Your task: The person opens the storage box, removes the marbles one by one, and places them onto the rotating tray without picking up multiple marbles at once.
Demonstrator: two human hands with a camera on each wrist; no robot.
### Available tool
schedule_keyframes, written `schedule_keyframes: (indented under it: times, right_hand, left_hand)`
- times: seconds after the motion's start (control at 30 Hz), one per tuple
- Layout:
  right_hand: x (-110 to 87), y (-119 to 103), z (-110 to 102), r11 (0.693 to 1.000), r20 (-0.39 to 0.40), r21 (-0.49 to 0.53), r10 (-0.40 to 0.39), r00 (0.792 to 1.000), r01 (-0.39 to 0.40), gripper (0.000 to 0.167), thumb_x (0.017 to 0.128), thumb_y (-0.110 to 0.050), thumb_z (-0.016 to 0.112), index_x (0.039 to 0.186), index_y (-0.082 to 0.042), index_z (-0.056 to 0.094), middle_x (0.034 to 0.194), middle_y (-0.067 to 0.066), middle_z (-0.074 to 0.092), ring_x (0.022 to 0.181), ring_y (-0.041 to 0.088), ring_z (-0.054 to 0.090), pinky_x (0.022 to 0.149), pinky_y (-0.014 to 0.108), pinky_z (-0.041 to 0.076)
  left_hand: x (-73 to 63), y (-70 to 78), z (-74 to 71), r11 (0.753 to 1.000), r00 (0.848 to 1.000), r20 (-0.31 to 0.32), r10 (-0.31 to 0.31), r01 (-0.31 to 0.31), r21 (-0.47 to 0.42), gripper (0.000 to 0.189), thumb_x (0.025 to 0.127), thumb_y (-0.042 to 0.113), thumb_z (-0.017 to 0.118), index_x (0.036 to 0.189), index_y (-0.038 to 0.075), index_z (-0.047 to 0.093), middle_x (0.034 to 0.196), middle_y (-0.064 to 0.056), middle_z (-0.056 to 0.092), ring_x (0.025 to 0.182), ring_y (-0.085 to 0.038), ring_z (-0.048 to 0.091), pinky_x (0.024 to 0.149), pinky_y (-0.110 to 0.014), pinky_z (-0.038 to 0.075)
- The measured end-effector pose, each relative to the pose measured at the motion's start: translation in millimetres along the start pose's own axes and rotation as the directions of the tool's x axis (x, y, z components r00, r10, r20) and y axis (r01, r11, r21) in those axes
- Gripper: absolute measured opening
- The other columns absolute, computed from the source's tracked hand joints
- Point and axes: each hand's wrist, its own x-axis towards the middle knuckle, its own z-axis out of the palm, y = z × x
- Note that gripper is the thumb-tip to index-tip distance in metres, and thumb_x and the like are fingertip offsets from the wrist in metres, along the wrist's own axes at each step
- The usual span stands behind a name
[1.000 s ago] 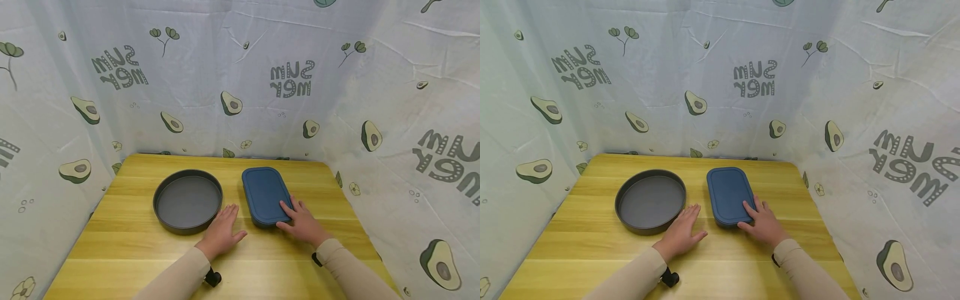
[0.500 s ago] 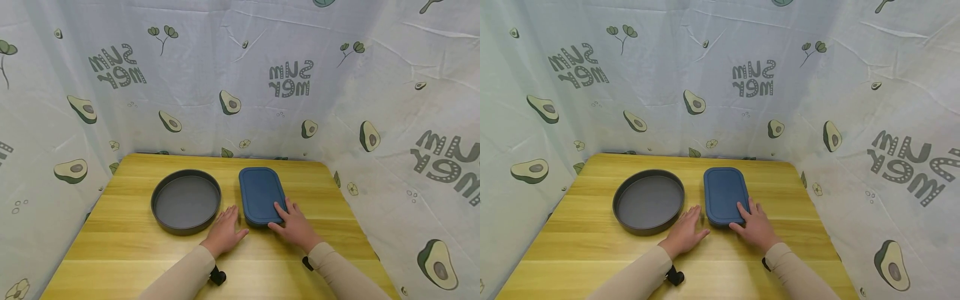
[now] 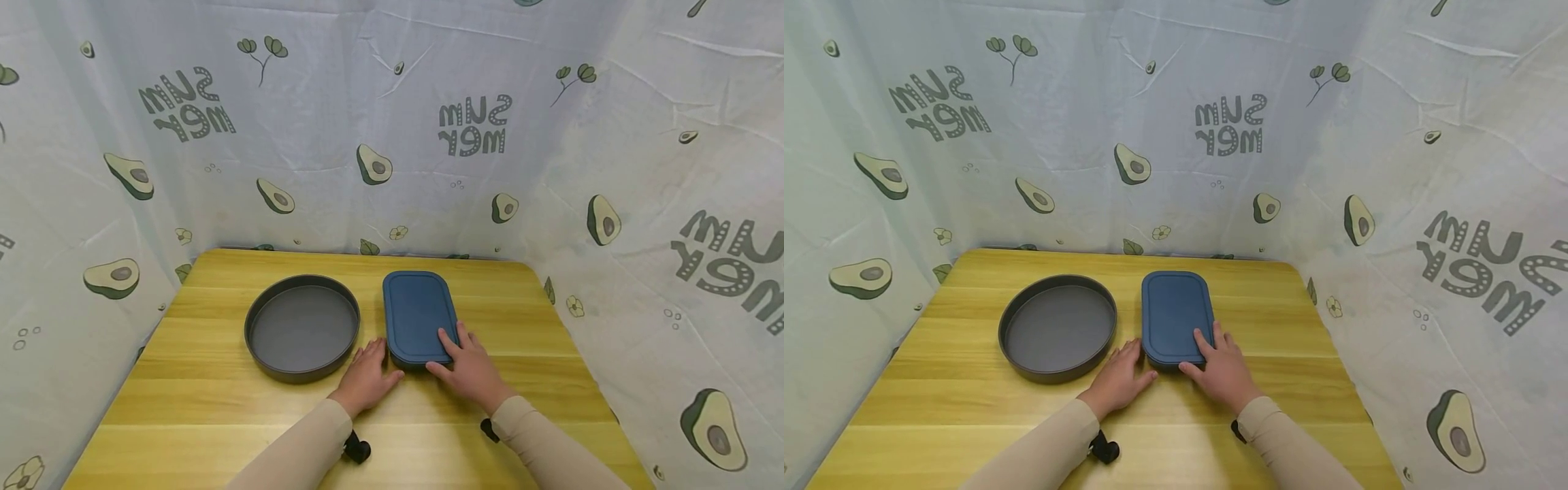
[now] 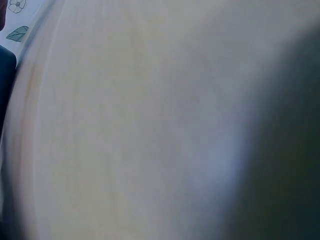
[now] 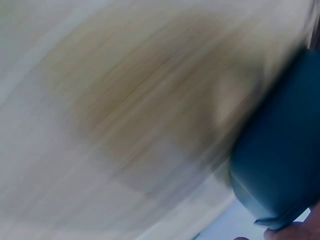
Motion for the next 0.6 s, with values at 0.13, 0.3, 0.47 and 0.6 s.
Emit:
schedule_keyframes:
  times: [0.13,0.3,0.47,0.6]
  right_hand:
    - [2.8,-3.4,1.7,1.000,-0.004,-0.008,-0.009,1.000,0.009,0.087,0.099,-0.062,0.063,0.164,-0.010,0.038,0.170,0.036,0.016,0.150,0.064,0.030,0.118,0.071,0.035]
    - [2.6,-3.0,2.2,0.998,-0.021,-0.042,-0.041,0.999,0.040,0.084,0.099,-0.059,0.064,0.163,-0.010,0.041,0.168,0.038,0.020,0.149,0.061,0.033,0.118,0.070,0.036]
    - [0.6,0.3,-0.5,0.990,-0.033,-0.111,-0.095,0.995,0.091,0.078,0.099,-0.057,0.065,0.160,-0.012,0.047,0.165,0.038,0.029,0.148,0.058,0.038,0.119,0.070,0.035]
    - [-0.1,3.5,-2.6,0.976,-0.039,-0.180,-0.134,0.990,0.124,0.075,0.098,-0.056,0.066,0.158,-0.014,0.050,0.163,0.037,0.035,0.147,0.056,0.042,0.120,0.068,0.037]
  left_hand:
    - [3.0,-2.1,1.1,1.000,1.000,-0.022,-0.005,0.004,-0.031,0.083,0.102,0.050,0.064,0.165,0.005,0.033,0.170,-0.017,0.036,0.160,-0.037,0.029,0.132,-0.057,0.019]
    - [5.5,-3.6,3.4,0.999,0.998,-0.062,-0.007,0.004,-0.045,0.078,0.103,0.048,0.063,0.164,0.006,0.037,0.168,-0.018,0.040,0.159,-0.039,0.032,0.132,-0.057,0.020]
    - [6.2,-2.8,5.2,0.998,0.997,-0.076,-0.018,0.013,-0.064,0.078,0.102,0.049,0.066,0.163,0.008,0.039,0.167,-0.016,0.042,0.158,-0.039,0.033,0.132,-0.057,0.020]
    - [7.6,-3.2,7.1,0.997,0.997,-0.074,-0.028,0.022,-0.073,0.079,0.101,0.050,0.066,0.164,0.010,0.039,0.168,-0.013,0.041,0.159,-0.037,0.032,0.132,-0.055,0.019]
